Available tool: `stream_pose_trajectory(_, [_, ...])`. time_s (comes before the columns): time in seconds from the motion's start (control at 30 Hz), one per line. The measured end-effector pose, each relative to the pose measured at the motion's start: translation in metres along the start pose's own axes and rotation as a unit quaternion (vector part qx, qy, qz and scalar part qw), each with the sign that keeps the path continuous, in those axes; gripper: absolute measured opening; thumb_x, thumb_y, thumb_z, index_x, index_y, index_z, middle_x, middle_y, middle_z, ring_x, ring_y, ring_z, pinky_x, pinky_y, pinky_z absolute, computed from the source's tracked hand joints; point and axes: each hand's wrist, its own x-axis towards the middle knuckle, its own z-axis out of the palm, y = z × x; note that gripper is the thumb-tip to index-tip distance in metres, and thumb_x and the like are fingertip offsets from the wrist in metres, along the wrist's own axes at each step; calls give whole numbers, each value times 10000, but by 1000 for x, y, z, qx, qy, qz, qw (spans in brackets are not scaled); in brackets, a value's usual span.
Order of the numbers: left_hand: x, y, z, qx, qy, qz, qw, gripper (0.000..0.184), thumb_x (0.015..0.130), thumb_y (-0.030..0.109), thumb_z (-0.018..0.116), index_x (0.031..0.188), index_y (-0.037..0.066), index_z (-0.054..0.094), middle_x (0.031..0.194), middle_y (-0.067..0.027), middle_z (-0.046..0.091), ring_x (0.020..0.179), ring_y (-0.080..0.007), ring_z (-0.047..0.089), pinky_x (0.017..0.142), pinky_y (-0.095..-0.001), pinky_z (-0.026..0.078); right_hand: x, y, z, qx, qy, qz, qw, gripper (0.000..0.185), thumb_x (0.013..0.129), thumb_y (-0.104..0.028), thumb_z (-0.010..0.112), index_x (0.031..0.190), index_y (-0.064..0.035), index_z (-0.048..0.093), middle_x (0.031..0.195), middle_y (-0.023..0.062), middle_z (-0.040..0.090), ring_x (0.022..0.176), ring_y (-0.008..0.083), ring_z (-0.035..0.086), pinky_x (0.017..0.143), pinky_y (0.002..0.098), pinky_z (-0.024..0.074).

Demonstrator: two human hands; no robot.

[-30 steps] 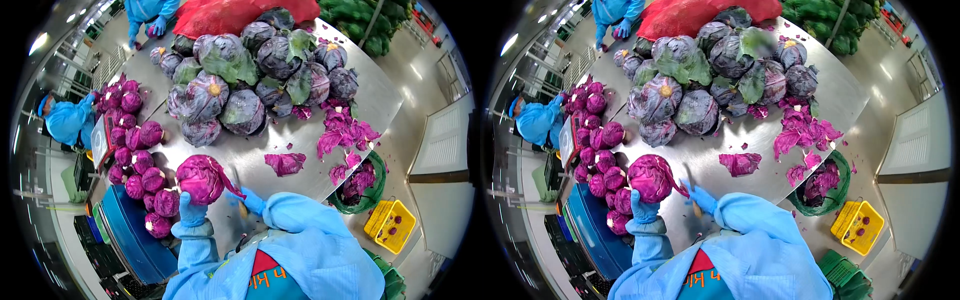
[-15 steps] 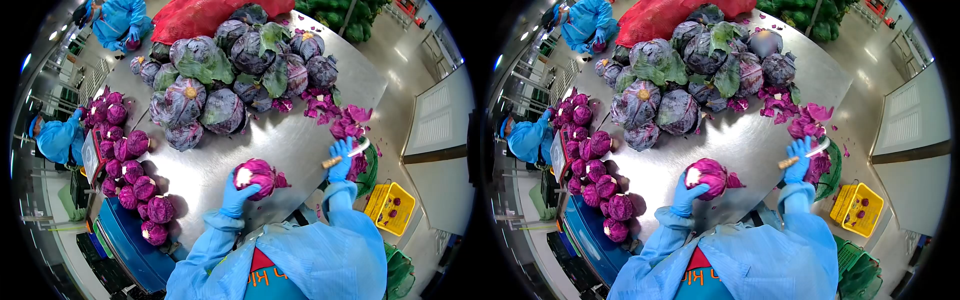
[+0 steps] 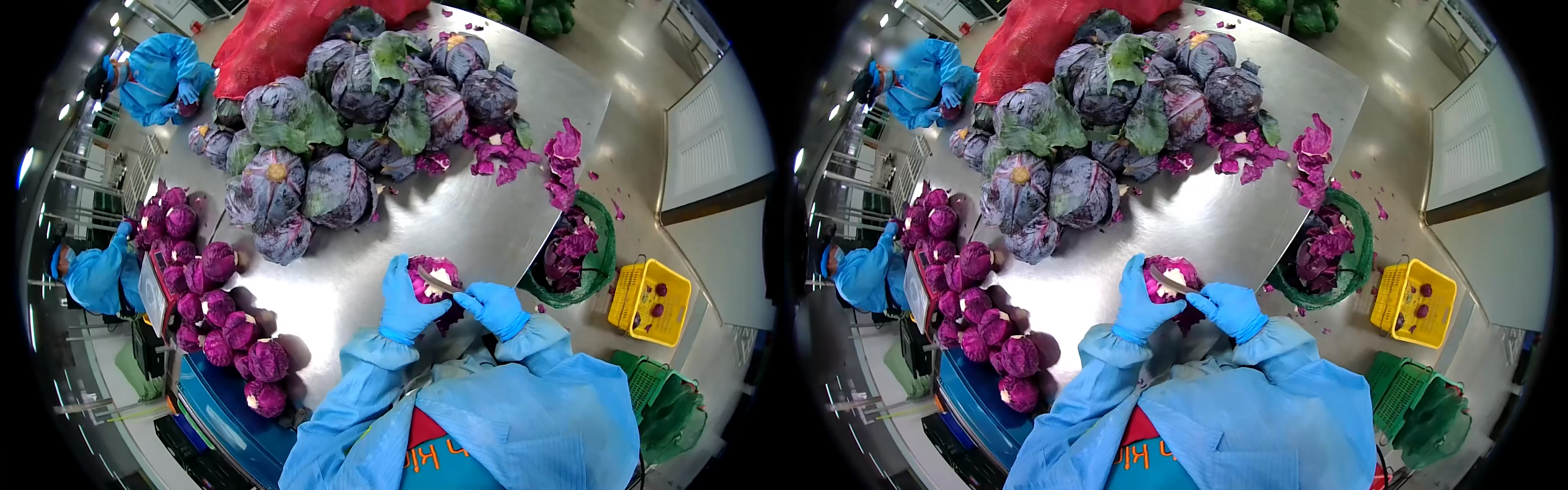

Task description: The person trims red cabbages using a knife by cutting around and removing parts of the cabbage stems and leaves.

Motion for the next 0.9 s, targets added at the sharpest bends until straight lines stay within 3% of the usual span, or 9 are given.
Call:
stream_pose_trajectory(0.23, [1, 2, -3, 27, 0, -15, 1000, 1158, 486, 370, 890, 1391, -43, 299, 1356, -245, 381, 1244, -396, 408, 1061, -449, 356, 19, 32, 11, -32, -83, -42, 995, 500, 911, -569, 489, 801, -115, 665, 715, 129, 624, 670, 343, 624, 609, 435, 490])
stream_pose_trajectory(0.4, [10, 1, -7, 14, -25, -25, 999, 1154, 503, 425, 881, 1384, -47, 304, 1354, -253, 387, 1244, -407, 401, 1055, -458, 347, 38, 35, 6, -8, -106, -66, 992, 530, 917, -608, 441, 868, -135, 675, 746, 125, 648, 687, 343, 640, 627, 430, 506])
stream_pose_trajectory(0.7, [31, 3, -13, 6, -69, -73, 995, 1133, 476, 445, 883, 1343, -57, 356, 1278, -236, 454, 1158, -379, 490, 970, -438, 433, 58, -3, -6, -165, -175, 33, 970, 549, 948, -590, 376, 881, -133, 672, 703, 134, 643, 659, 348, 644, 615, 470, 504])
stream_pose_trajectory(0.8, [30, 11, -17, 4, -54, -87, 995, 1031, 488, 453, 881, 1287, -13, 427, 1219, -224, 502, 1127, -380, 518, 946, -437, 453, 59, 1, -1, -172, -147, -3, 974, 566, 948, -592, 372, 815, -120, 654, 665, 137, 626, 629, 348, 639, 577, 478, 496])
stream_pose_trajectory(0.9, [31, 10, -14, 9, -44, -79, 996, 979, 492, 469, 877, 1250, 8, 462, 1181, -225, 524, 1092, -382, 537, 923, -447, 462, 55, -5, -2, -188, -97, 40, 977, 563, 934, -601, 401, 784, -111, 635, 658, 139, 622, 615, 347, 634, 553, 469, 489])
